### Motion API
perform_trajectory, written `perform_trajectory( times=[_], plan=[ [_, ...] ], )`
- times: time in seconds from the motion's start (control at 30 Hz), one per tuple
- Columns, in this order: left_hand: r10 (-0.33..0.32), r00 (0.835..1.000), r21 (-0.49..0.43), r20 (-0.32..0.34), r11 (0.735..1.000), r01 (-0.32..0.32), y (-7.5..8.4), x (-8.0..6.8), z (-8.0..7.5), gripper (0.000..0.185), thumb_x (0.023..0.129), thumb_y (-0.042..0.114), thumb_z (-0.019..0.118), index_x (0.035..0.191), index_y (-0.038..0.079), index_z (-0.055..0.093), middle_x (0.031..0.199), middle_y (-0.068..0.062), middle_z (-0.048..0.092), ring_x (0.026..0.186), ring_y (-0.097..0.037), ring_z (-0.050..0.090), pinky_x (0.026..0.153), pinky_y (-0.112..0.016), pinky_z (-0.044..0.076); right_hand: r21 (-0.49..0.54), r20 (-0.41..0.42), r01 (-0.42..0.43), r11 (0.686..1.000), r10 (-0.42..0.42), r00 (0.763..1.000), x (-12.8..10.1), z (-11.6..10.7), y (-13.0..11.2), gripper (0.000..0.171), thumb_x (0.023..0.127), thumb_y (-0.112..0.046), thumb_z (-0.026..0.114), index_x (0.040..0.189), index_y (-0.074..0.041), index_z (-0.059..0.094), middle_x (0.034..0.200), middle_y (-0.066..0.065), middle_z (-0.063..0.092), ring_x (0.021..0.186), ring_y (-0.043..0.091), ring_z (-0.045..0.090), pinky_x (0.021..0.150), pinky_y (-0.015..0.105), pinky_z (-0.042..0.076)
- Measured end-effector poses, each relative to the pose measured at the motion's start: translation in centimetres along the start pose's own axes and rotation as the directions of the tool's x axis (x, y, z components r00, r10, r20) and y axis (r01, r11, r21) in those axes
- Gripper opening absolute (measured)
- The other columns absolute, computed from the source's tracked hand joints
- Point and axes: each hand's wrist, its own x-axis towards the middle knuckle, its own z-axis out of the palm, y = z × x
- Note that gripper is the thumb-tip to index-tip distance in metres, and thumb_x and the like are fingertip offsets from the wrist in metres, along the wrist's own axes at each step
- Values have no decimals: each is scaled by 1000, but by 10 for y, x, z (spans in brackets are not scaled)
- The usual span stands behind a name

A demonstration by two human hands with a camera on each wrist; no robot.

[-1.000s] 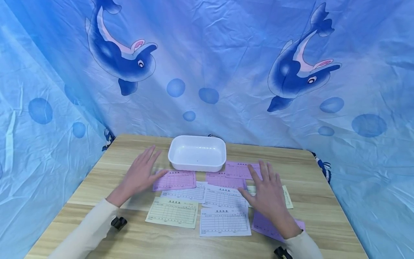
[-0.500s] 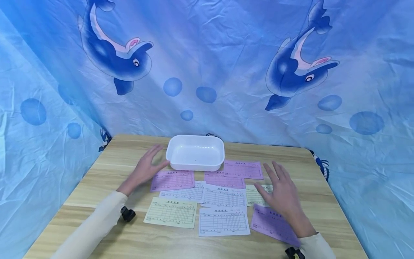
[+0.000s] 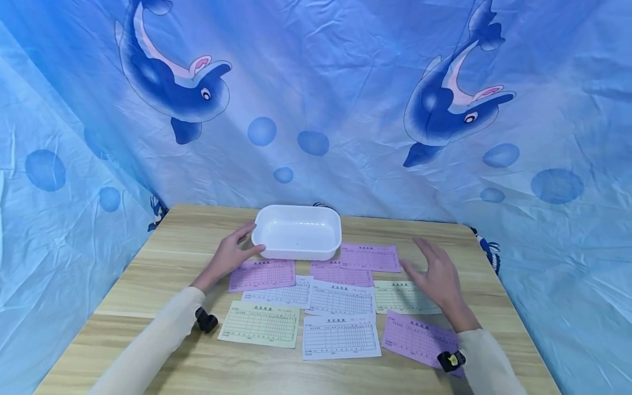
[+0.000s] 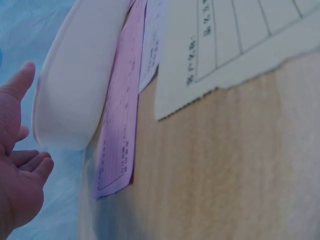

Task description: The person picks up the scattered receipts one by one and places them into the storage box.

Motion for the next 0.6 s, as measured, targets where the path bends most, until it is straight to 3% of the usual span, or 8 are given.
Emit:
perform_trajectory(
  times=[0.2, 0.37, 0.6],
  plan=[
    [-3, 1000, -24, 5, 1000, 3, -3, 0, 2, 89, 84, 47, 82, 152, 3, 45, 164, -16, 32, 147, -38, 37, 119, -50, 38, 115, 126, -101, 988, 87, 988, 17, 7, 12, 68, 93, -35, 76, 145, 1, 52, 142, 30, 55, 121, 50, 57, 86, 63, 58],
    [-8, 1000, -34, 10, 999, 8, -4, -1, 1, 90, 84, 46, 83, 152, 2, 45, 163, -18, 35, 142, -43, 43, 116, -52, 43, 215, 192, -187, 959, 146, 970, 28, 21, 22, 68, 94, -36, 76, 146, 1, 52, 138, 29, 59, 116, 48, 62, 90, 60, 59],
    [-17, 1000, -63, 22, 998, 18, -5, 1, -1, 89, 83, 51, 82, 151, 5, 48, 160, -15, 42, 140, -43, 46, 115, -53, 44, 248, 270, -282, 927, 213, 939, 34, 42, 33, 72, 92, -44, 76, 146, -2, 53, 132, 26, 64, 112, 46, 66, 90, 59, 59]
  ],
)
